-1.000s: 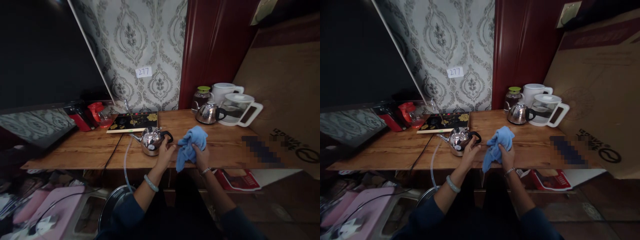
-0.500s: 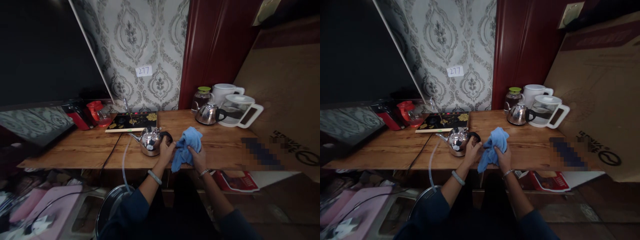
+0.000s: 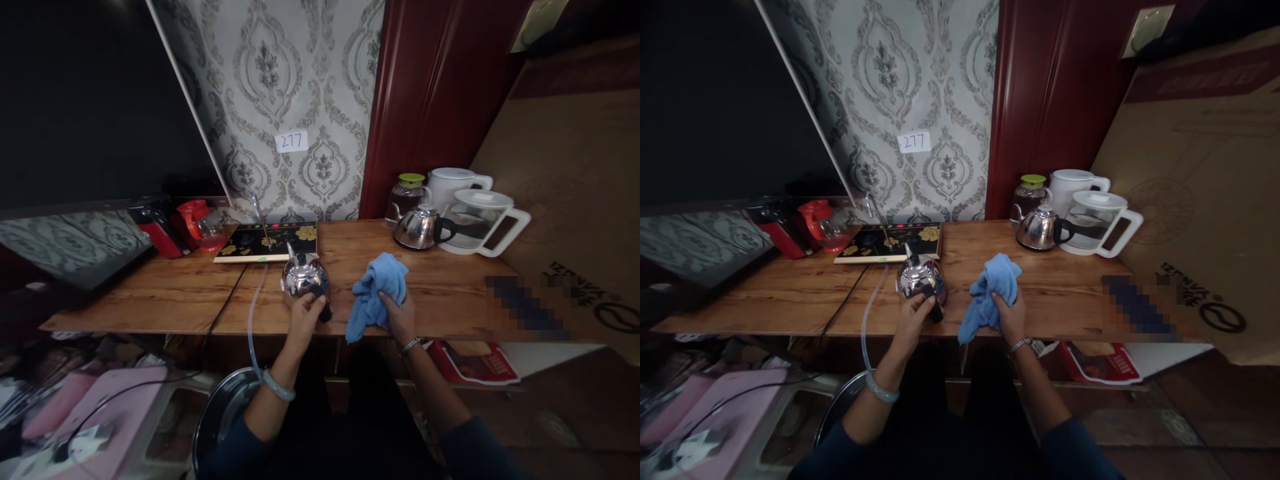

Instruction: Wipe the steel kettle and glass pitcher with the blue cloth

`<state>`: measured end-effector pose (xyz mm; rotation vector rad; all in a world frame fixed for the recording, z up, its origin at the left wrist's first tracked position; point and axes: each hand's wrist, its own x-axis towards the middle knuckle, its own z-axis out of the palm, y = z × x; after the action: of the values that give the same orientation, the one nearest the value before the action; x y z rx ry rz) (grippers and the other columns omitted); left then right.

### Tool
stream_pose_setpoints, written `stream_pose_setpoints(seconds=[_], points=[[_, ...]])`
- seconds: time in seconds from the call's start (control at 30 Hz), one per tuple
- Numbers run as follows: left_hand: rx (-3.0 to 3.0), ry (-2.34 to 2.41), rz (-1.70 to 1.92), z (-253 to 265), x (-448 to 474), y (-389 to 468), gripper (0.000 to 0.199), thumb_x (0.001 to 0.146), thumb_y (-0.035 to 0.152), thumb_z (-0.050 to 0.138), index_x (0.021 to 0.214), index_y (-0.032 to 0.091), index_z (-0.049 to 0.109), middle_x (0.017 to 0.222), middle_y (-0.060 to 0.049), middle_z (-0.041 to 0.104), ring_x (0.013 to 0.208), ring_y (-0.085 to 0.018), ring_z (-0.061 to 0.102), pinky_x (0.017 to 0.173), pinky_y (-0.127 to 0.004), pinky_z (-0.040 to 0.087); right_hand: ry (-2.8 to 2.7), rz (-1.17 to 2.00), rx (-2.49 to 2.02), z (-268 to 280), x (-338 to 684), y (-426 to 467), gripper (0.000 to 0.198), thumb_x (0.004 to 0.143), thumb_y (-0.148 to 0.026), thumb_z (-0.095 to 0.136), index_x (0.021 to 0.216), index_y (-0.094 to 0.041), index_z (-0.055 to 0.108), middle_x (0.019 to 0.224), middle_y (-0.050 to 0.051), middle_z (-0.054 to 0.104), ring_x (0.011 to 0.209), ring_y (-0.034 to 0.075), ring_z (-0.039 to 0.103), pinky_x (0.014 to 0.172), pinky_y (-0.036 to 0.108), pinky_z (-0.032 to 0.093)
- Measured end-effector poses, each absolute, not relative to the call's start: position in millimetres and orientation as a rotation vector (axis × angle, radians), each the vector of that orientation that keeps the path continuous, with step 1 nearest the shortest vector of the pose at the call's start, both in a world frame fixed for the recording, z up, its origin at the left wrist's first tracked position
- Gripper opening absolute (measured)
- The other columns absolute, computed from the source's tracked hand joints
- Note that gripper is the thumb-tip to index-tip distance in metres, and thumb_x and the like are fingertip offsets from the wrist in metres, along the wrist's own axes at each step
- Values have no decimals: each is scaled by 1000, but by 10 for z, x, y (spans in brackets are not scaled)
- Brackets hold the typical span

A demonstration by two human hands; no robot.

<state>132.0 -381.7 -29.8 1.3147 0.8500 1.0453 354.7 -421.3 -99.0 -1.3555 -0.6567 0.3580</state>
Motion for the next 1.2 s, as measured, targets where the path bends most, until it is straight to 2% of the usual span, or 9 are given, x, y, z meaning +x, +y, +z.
stream_pose_setpoints(seconds=[0.13,0.27,0.37,0.43,0.5,0.57,0.73,1.03,1.2], points=[[1357,924,1120,-309,1083,-3840,46,77,60,65,62,16,60,55,-1,60,53,-12,52,56,-24,40,-735,345,-1368,-971,3541,-4225,54,64,-51,75,105,-16,66,100,11,74,93,31,67,86,49,53],[1386,970,1204,-339,1015,-3904,49,81,63,60,65,17,59,56,0,57,56,-12,51,57,-23,39,-911,306,-1314,-762,3352,-4197,68,69,-51,74,126,-18,58,120,13,68,108,32,64,97,51,49],[1393,1008,1256,-374,1044,-3958,52,83,67,54,68,17,59,58,0,56,59,-12,50,58,-24,39,-1105,288,-1258,-494,3084,-4084,89,70,-53,75,146,-19,42,147,16,49,132,33,50,111,52,38],[1397,1018,1253,-396,1065,-3981,55,84,70,51,68,18,57,58,1,54,58,-12,49,57,-24,38,-1264,291,-1208,-341,2893,-3951,89,75,-54,73,150,-23,37,154,13,41,140,31,40,117,51,32],[1422,1016,1252,-413,1076,-3994,57,84,72,48,68,18,56,58,1,53,58,-13,48,57,-25,37,-1373,308,-1167,-262,2734,-3787,80,80,-54,68,148,-25,40,156,10,40,145,30,32,120,51,26],[1463,1015,1266,-425,1081,-4002,58,85,73,45,66,19,53,59,1,53,59,-13,48,59,-25,38,-1421,345,-1133,-265,2629,-3628,71,81,-55,66,142,-22,49,151,12,46,144,30,35,119,51,27],[1518,1043,1297,-454,1101,-4019,58,88,71,40,65,20,51,60,0,51,60,-13,49,61,-26,38,-1340,380,-1091,-416,2600,-3459,46,85,-49,61,121,-21,66,129,11,65,121,28,56,110,46,40],[1488,1082,1327,-454,1157,-4041,55,89,69,40,65,21,51,57,1,50,56,-13,48,55,-26,38,-1213,505,-1167,-635,2773,-3556,31,79,-44,61,94,-20,72,98,7,76,90,27,67,87,42,54],[1502,1085,1340,-437,1147,-4040,56,88,70,41,64,20,51,57,1,50,56,-13,48,56,-26,37,-1214,445,-1213,-782,2866,-3577,28,74,-40,61,91,-21,73,100,8,76,94,29,67,90,44,53]])
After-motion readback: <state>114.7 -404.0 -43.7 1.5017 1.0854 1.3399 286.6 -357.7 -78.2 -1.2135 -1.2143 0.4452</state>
